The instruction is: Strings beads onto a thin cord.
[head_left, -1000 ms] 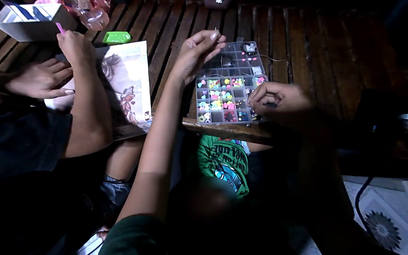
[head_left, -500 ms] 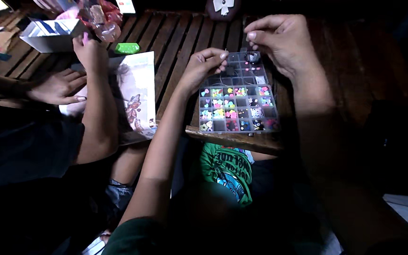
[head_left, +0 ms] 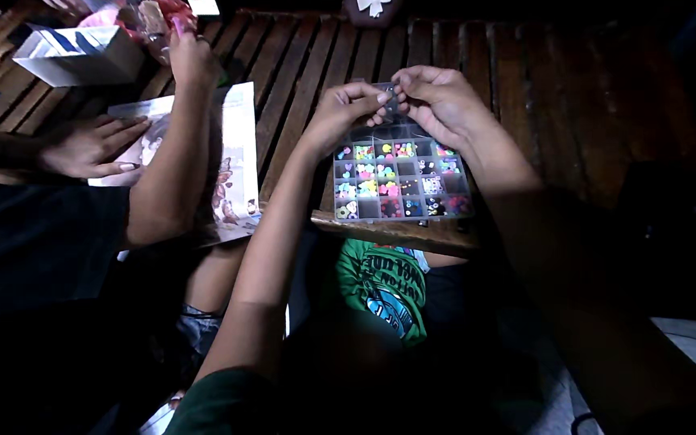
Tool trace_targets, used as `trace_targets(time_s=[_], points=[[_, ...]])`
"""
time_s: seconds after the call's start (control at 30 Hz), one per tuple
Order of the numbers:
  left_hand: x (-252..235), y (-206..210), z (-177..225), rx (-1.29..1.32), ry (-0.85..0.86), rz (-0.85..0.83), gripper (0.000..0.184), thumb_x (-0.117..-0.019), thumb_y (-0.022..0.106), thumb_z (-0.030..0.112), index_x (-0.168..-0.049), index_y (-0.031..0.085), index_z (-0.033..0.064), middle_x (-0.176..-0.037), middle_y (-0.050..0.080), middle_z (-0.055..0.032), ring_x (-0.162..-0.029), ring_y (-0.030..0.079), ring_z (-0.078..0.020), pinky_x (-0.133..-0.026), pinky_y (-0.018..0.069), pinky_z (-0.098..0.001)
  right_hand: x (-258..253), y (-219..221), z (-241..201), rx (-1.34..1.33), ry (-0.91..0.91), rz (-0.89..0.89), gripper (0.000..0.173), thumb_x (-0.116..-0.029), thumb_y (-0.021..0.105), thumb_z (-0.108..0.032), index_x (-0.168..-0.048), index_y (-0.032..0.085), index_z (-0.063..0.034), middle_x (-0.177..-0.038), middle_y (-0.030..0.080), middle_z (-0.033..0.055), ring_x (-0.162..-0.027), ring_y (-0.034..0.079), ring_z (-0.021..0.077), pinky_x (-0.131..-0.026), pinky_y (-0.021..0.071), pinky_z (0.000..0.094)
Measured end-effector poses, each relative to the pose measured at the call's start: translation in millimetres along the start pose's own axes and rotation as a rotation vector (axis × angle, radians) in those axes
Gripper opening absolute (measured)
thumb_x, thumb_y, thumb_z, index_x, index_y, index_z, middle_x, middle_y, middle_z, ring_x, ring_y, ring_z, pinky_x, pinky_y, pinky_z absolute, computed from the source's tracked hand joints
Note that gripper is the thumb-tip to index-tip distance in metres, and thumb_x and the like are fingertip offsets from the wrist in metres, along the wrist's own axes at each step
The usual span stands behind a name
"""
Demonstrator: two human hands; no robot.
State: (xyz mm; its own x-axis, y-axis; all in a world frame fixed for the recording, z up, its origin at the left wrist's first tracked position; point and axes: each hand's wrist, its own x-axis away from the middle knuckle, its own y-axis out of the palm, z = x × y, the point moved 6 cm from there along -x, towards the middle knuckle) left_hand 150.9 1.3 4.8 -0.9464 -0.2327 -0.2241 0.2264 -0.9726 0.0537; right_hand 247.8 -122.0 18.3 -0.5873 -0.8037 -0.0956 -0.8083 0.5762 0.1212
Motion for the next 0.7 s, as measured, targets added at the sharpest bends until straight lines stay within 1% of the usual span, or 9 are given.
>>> trace_targets(time_s=[0.1,0.17,0.27,0.4,0.5,0.7], points=[[1.1,2.1,1.0,0.007,-0.010,-0.002,0.013,-0.1025,0.056,0.004,-0.097,0.068,0.0052,-0.079,0.069,0.0047,-0.073,0.066,-0.0039,-0.072,0.0570,-0.0219,-1.4,1.8,8.3,-0.050,0.093,-0.061,0.015,-0.1069,0.051,-0.010,-0.107,0.065,-0.0081,-0.088,0.065,-0.0044,-0.080,0.064,0.0052,-0.079,0.0559,0.0216],[1.3,2.5,1.4,0.015,-0.017,-0.003,0.013,-0.1027,0.056,0.004,-0.098,0.068,0.0051,-0.080,0.069,0.0043,-0.074,0.066,-0.0040,-0.073,0.0574,-0.0221,-1.8,3.2,10.8,-0.062,0.130,-0.070,0.015,-0.1076,0.050,-0.011,-0.108,0.064,-0.0087,-0.090,0.066,-0.0035,-0.079,0.064,0.0056,-0.078,0.0556,0.0218],[1.1,3.1,1.2,0.016,-0.016,-0.016,0.013,-0.1026,0.056,0.004,-0.097,0.068,0.0045,-0.081,0.069,0.0037,-0.074,0.067,-0.0047,-0.073,0.0577,-0.0225,-0.8,3.5,11.5,-0.051,0.146,-0.062,0.016,-0.1084,0.049,-0.014,-0.109,0.064,-0.0100,-0.091,0.067,-0.0032,-0.081,0.064,0.0056,-0.077,0.0553,0.0221],[0.5,4.1,0.9,0.013,-0.005,-0.037,0.015,-0.1025,0.055,0.003,-0.095,0.068,0.0049,-0.081,0.069,0.0036,-0.075,0.067,-0.0052,-0.072,0.0577,-0.0226,0.3,4.0,12.2,-0.060,0.168,-0.050,0.015,-0.1086,0.049,-0.015,-0.109,0.064,-0.0108,-0.091,0.067,-0.0037,-0.080,0.063,0.0055,-0.075,0.0546,0.0218],[0.6,4.2,1.2,0.017,-0.010,-0.038,0.014,-0.1023,0.056,0.004,-0.095,0.068,0.0054,-0.080,0.069,0.0040,-0.075,0.067,-0.0050,-0.073,0.0577,-0.0223,-0.4,3.8,13.3,-0.064,0.175,-0.050,0.015,-0.1086,0.049,-0.016,-0.111,0.063,-0.0111,-0.091,0.067,-0.0035,-0.081,0.064,0.0063,-0.075,0.0548,0.0226],[0.7,2.6,1.0,0.018,-0.025,-0.018,0.013,-0.1024,0.056,0.004,-0.095,0.068,0.0054,-0.080,0.069,0.0041,-0.074,0.067,-0.0045,-0.072,0.0576,-0.0219,-0.1,5.8,13.6,-0.063,0.168,-0.067,0.014,-0.1081,0.050,-0.015,-0.110,0.064,-0.0110,-0.091,0.066,-0.0034,-0.078,0.063,0.0059,-0.073,0.0550,0.0218]])
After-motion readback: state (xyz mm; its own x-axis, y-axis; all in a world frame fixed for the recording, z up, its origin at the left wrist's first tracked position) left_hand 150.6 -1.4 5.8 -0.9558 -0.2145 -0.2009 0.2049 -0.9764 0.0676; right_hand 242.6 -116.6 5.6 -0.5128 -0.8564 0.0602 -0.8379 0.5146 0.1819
